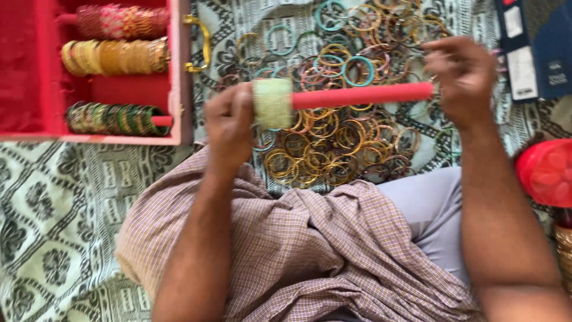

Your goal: The person sits with a pile of bangles on a patterned cloth and threads them one at a time onto a red rod held in one hand, building a stacked bundle. A red jewelry box with rods holding other bangle sets sits nearby, and the person occasionally reaches into the pile to select the next bangle.

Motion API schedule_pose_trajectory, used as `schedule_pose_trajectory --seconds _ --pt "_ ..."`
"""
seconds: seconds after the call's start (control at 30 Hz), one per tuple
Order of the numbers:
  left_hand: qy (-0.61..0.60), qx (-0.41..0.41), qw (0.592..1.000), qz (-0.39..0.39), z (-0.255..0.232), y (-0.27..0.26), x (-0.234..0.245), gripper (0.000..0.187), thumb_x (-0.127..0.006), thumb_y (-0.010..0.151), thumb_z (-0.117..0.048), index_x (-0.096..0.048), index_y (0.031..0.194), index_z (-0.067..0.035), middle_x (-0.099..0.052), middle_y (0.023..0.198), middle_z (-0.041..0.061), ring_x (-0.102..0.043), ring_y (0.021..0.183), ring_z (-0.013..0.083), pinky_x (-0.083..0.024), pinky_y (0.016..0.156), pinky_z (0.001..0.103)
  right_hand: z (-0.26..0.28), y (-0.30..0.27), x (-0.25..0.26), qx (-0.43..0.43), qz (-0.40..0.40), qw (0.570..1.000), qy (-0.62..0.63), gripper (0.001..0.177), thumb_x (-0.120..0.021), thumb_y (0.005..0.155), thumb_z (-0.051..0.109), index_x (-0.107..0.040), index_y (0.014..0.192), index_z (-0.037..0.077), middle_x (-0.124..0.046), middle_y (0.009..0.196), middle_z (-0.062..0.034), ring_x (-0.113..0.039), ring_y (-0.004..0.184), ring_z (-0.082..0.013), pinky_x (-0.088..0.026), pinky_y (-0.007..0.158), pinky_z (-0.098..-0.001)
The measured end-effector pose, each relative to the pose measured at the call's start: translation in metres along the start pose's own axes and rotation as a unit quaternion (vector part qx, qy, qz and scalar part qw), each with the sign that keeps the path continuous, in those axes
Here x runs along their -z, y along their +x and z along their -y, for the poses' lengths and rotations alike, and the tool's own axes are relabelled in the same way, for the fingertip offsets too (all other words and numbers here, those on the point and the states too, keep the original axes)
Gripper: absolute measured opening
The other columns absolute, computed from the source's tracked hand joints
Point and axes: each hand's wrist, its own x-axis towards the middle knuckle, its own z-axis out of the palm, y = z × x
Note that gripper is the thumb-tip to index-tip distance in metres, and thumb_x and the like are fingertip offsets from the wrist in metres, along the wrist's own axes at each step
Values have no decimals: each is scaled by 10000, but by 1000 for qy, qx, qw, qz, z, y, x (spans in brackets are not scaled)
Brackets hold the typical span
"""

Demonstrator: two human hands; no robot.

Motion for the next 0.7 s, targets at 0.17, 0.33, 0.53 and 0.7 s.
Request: schedule_pose_trajectory --seconds 0.17,0.33,0.53,0.7 --pt "64 17 997 27 -10 -7 -31 437 -459 1080 -352 -701 858 -64 -569 637 -29 -487 521 92 -370 440 316 94 -24 13 249 -51 933 -254 499 -804 930 475 -692 1249 108 -636 1195 -111 -568 1147 -268 -485 1000 -404" --pt "143 -34 989 4 -23 -21 -48 436 -493 1105 -326 -614 787 -54 -518 617 37 -483 546 145 -348 518 357 156 -42 -46 229 92 884 -396 968 -798 694 777 -658 1392 121 -483 1484 -191 -382 1440 -440 -273 1181 -584" --pt "116 -15 993 9 -40 -29 -56 384 -498 1086 -314 -646 845 -54 -557 614 42 -540 531 151 -412 523 362 159 -38 -75 203 116 880 -414 891 -801 782 748 -660 1422 145 -510 1539 -158 -405 1510 -360 -241 1237 -559" --pt "101 -7 994 31 -45 -29 -60 383 -499 1089 -304 -628 835 -49 -563 619 42 -543 528 144 -412 522 352 148 -42 -71 207 119 877 -417 709 -836 825 675 -718 1316 178 -558 1519 -124 -462 1507 -350 -249 1258 -540"
